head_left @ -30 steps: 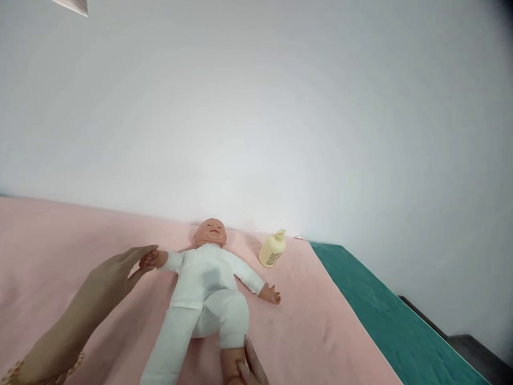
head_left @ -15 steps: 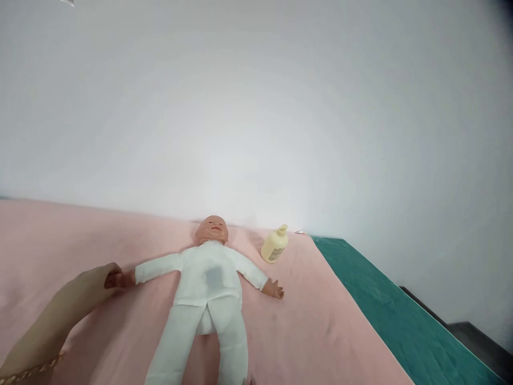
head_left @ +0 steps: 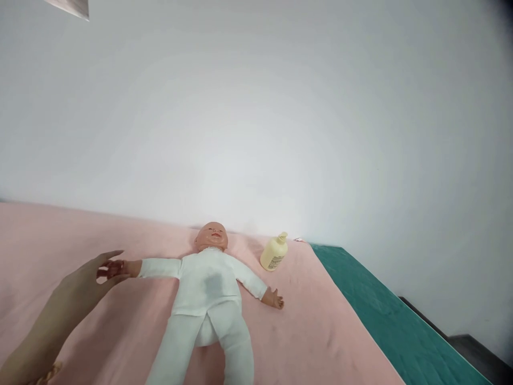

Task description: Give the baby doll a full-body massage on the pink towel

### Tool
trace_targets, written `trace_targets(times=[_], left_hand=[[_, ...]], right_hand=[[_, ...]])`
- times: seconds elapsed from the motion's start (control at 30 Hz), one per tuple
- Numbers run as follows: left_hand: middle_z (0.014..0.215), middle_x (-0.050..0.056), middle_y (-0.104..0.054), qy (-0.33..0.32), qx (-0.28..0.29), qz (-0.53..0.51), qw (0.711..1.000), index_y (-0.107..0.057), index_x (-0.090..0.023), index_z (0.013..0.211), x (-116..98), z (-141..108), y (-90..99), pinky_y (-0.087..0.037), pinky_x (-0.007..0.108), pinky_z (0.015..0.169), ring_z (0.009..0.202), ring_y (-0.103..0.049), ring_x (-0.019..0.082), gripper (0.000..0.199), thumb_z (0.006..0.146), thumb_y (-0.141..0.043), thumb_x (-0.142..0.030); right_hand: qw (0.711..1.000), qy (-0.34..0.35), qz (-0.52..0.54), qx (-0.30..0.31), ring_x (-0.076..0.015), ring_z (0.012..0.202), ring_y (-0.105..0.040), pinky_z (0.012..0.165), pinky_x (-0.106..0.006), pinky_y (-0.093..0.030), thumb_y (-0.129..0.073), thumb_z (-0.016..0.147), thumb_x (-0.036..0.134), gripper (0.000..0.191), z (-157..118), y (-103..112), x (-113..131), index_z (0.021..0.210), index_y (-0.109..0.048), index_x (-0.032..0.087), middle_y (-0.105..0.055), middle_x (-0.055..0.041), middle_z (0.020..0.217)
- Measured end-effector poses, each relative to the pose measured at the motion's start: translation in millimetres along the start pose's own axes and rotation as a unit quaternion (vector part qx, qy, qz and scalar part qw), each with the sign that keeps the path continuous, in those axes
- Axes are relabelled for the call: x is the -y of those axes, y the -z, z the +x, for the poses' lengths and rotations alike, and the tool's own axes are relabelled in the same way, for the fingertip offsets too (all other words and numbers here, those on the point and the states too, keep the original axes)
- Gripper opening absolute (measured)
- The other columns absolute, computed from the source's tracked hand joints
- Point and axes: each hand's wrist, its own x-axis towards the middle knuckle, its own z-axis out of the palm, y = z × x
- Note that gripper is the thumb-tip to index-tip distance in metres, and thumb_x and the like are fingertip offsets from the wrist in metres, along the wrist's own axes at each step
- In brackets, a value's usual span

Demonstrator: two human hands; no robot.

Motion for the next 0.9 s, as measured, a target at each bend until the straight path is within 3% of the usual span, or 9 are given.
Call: trace_targets(times=[0.1,0.17,0.33,0.43,0.5,0.57,0.67,0.77,0.9], left_hand=[[0.106,0.003,-0.076,0.032,-0.013,-0.003,0.999,-0.053,-0.027,0.135,-32.3,-11.0,4.3,-0.054,0.031,0.075,0.098,-0.072,0.026,0.05,0.088,-0.055,-0.046],[0.115,0.005,-0.074,0.011,-0.037,-0.026,0.999,-0.051,-0.025,0.137,-55.7,-22.0,0.7,-0.055,0.032,0.081,0.106,-0.071,0.027,0.054,0.088,-0.054,-0.046],[0.113,0.003,-0.076,-0.051,-0.032,-0.058,0.997,-0.064,-0.027,0.122,-91.9,-50.3,-31.3,-0.059,0.034,0.08,0.101,-0.074,0.027,0.041,0.087,-0.054,-0.046],[0.103,-0.002,-0.079,-0.206,0.002,-0.077,0.975,-0.074,-0.03,0.104,-96.3,-62.7,-54.7,-0.061,0.031,0.078,0.089,-0.076,0.023,0.029,0.094,-0.051,-0.045],[0.101,-0.002,-0.08,-0.345,-0.003,-0.092,0.934,-0.076,-0.028,0.099,-96.0,-67.4,-65.9,-0.06,0.029,0.084,0.09,-0.077,0.021,0.032,0.099,-0.046,-0.039],[0.103,0.0,-0.079,-0.438,-0.024,-0.093,0.894,-0.077,-0.025,0.099,-95.0,-68.9,-72.2,-0.059,0.027,0.088,0.094,-0.076,0.019,0.034,0.102,-0.044,-0.034],[0.102,0.0,-0.079,-0.48,-0.038,-0.077,0.873,-0.077,-0.024,0.101,-93.2,-67.2,-75.6,-0.059,0.026,0.087,0.096,-0.076,0.018,0.034,0.103,-0.043,-0.028],[0.104,-0.001,-0.079,-0.485,-0.022,-0.068,0.872,-0.076,-0.025,0.102,-90.9,-65.3,-77.9,-0.06,0.027,0.087,0.098,-0.075,0.018,0.032,0.103,-0.044,-0.028],[0.104,-0.001,-0.079,-0.482,-0.01,-0.078,0.872,-0.077,-0.026,0.103,-88.3,-63.6,-77.9,-0.059,0.026,0.087,0.1,-0.075,0.017,0.032,0.104,-0.045,-0.03]], right_hand=[[1.0,0.003,0.008,0.004,-0.027,0.099,-0.076,0.081,-0.042,-0.063,-0.074,0.081,0.042,0.013,7.6,2.3,10.9,0.078,-0.077,0.03,-0.079,0.0,0.083],[1.0,0.009,0.01,0.001,-0.0261,0.096,-0.077,0.081,-0.041,-0.063,-0.074,0.082,0.045,0.015,3.9,9.0,20.8,0.079,-0.077,0.031,-0.079,0.0005,0.083],[0.999,0.029,0.009,-0.018,-0.0274,0.114,-0.069,0.091,-0.048,-0.061,-0.063,0.094,0.05,0.028,-52.9,59.3,43.2,0.112,-0.074,0.032,-0.076,-0.0019,0.113],[0.999,0.034,0.011,-0.032,-0.0256,0.119,-0.064,0.094,-0.045,-0.059,-0.062,0.095,0.052,0.04,-111.3,107.0,49.7,0.127,-0.065,0.029,-0.066,-0.009,0.131],[0.998,0.038,0.012,-0.039,-0.0254,0.118,-0.064,0.097,-0.047,-0.056,-0.06,0.096,0.052,0.046,-148.1,137.2,51.1,0.133,-0.061,0.025,-0.063,-0.0112,0.135],[0.998,0.042,0.014,-0.042,-0.0275,0.119,-0.066,0.093,-0.044,-0.06,-0.059,0.094,0.057,0.05,-175.2,160.7,50.0,0.137,-0.061,0.032,-0.067,-0.008,0.132],[0.998,0.052,0.024,-0.028,-0.0255,0.113,-0.071,0.082,-0.033,-0.064,-0.06,0.092,0.053,0.051,-192.3,180.1,43.4,0.139,-0.061,0.036,-0.072,-0.0051,0.126],[0.998,0.046,0.035,0.032,-0.0241,0.111,-0.072,0.078,-0.029,-0.064,-0.062,0.092,0.044,0.054,-191.1,187.2,36.1,0.144,-0.056,0.034,-0.07,-0.0052,0.13],[0.992,-0.006,0.025,0.122,-0.0265,0.126,-0.064,0.091,-0.031,-0.061,-0.065,0.092,0.036,0.056,-191.1,199.9,41.3,0.147,-0.054,0.03,-0.065,-0.0059,0.138]])
